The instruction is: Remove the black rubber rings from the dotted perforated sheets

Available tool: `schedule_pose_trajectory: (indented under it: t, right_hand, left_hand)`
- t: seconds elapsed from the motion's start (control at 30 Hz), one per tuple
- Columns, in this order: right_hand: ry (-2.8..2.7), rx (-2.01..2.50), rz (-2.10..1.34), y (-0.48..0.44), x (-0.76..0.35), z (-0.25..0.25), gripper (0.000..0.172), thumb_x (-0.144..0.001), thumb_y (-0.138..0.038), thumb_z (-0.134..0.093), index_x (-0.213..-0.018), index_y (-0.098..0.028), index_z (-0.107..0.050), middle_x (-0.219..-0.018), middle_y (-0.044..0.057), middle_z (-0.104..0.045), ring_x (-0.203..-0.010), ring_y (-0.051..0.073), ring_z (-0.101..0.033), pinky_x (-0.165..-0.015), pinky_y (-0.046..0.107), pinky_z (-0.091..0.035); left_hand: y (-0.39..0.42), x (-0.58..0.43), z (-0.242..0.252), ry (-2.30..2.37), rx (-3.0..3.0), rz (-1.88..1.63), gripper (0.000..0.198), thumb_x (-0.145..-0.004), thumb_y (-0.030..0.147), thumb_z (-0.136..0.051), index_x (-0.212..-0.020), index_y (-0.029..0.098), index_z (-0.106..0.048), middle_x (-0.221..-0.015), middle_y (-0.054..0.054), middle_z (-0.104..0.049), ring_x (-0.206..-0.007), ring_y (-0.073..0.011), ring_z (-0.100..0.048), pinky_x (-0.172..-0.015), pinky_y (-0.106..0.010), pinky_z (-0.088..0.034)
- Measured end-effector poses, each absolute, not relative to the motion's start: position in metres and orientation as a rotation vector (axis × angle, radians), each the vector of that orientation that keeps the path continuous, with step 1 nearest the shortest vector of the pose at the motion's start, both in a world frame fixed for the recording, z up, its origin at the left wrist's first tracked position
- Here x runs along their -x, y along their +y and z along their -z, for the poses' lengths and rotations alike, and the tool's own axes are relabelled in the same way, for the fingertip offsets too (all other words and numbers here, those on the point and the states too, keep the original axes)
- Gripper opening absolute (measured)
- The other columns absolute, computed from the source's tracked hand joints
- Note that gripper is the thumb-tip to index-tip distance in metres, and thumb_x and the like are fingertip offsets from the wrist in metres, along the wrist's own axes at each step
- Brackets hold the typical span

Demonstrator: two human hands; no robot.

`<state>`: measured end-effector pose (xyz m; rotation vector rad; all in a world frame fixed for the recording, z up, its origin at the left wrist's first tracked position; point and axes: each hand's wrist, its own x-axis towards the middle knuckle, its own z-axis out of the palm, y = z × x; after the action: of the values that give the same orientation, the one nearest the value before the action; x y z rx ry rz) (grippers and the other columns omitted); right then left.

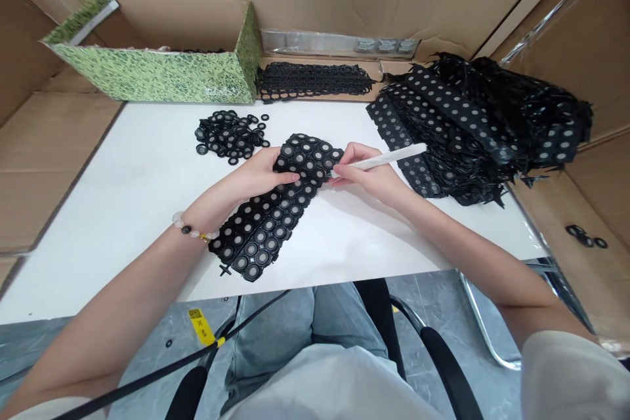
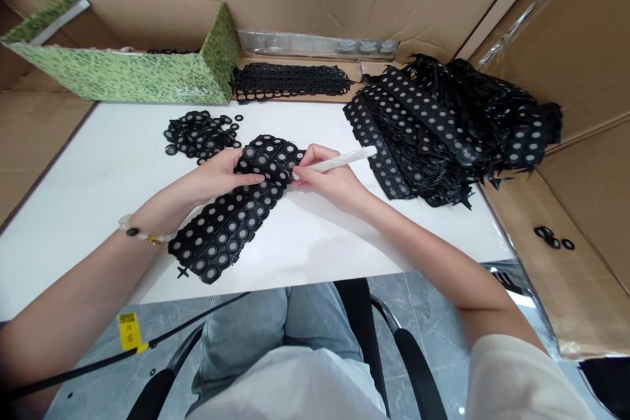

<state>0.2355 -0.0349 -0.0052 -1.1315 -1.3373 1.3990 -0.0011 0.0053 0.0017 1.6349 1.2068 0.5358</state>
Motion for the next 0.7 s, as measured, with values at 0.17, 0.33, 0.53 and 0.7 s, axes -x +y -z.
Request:
schedule_pose_trajectory:
  t: [0.17, 0.33, 0.53, 0.7]
  right_hand:
    - [-1.309, 1.141, -1.434, -0.031, -0.237, 0.007, 0.035, -0.069, -0.037, -0.086, -0.068, -0.021, -0.054, -0.072, -0.003, -0.066, -0.072, 0.017, -0.073, -0.069, 0.032, -0.064]
    - [-1.326, 1.134, -1.410, -0.034, -0.232, 0.014, 0.033, -0.073, -0.039, -0.082, -0.070, -0.021, -0.054, -0.071, -0.003, -0.066, -0.071, 0.016, -0.072, -0.069, 0.032, -0.063]
    - [-1.407, 1.167, -1.316, -0.042, -0.229, 0.015, 0.030, -0.081, -0.040, -0.076, -0.074, -0.022, -0.053, -0.070, -0.002, -0.068, -0.074, 0.019, -0.074, -0.068, 0.032, -0.058]
    - [-1.495, 1.148, -1.197, -0.046, -0.230, 0.016, 0.027, -0.085, -0.039, -0.074, -0.077, -0.022, -0.055, -0.077, 0.000, -0.070, -0.080, 0.020, -0.073, -0.069, 0.031, -0.053]
  left_hand:
    - [0.006, -0.002, 0.003, 1.217, -1.673, -0.597, 0.033, -0.067, 0.036, -0.074, -0.093, 0.017, -0.066, -0.107, -0.008, -0.076, -0.104, -0.0305, -0.068, -0.101, -0.045, -0.050]
    - [-0.001, -0.009, 0.002, 1.207, -1.701, -0.625, 0.038, -0.064, 0.036, -0.077, -0.095, 0.016, -0.069, -0.101, -0.006, -0.076, -0.100, -0.0304, -0.069, -0.093, -0.041, -0.054]
    - [-0.005, -0.016, 0.008, 1.233, -1.664, -0.680, 0.052, -0.051, 0.035, -0.090, -0.096, 0.017, -0.070, -0.104, -0.005, -0.078, -0.099, -0.0295, -0.069, -0.093, -0.041, -0.054]
    - [-0.007, -0.017, 0.011, 1.189, -1.619, -0.693, 0.050, -0.053, 0.036, -0.088, -0.095, 0.016, -0.070, -0.103, -0.005, -0.078, -0.099, -0.0291, -0.069, -0.094, -0.042, -0.054]
